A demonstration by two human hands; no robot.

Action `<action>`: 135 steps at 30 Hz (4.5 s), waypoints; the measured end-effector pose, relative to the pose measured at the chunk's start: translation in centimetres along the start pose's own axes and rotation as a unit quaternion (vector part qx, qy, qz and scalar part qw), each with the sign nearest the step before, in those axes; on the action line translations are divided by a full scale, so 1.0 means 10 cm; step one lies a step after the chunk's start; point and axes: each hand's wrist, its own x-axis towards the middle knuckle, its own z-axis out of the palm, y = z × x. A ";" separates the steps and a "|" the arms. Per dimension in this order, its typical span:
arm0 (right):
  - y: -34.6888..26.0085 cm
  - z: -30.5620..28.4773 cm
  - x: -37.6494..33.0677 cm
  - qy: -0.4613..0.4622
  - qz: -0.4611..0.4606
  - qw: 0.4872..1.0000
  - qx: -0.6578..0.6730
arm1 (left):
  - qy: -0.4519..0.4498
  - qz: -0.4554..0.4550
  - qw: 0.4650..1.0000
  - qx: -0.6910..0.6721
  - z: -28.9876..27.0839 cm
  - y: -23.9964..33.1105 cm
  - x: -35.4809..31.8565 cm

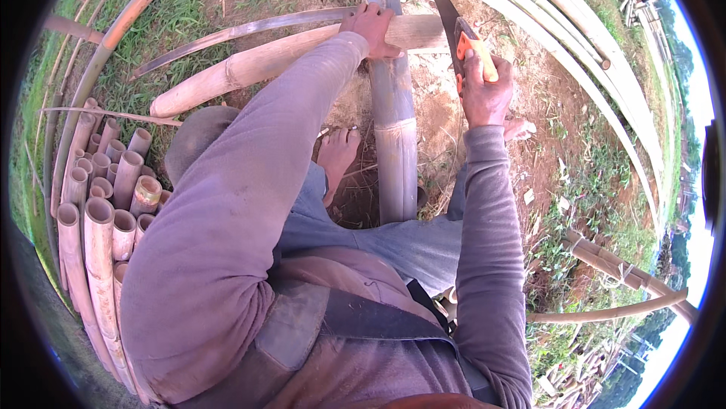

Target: The person sits on the ground and uses a hand saw to cut long bamboo poles into shorter sections. They position each pole on a support log, saw through it, and then move the cut pieces aside.

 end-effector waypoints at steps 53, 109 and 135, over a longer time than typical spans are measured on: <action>0.00 0.07 -0.09 -0.016 -0.053 0.997 -0.048 | -0.041 0.045 0.998 0.010 -0.03 0.52 0.38; 0.20 -0.86 -1.93 0.033 -0.051 0.992 0.108 | -0.032 0.036 0.999 0.026 0.00 0.42 0.36; 0.15 -0.15 -0.42 -0.014 -0.133 0.990 -0.035 | -0.031 0.020 0.999 0.026 0.05 0.49 0.31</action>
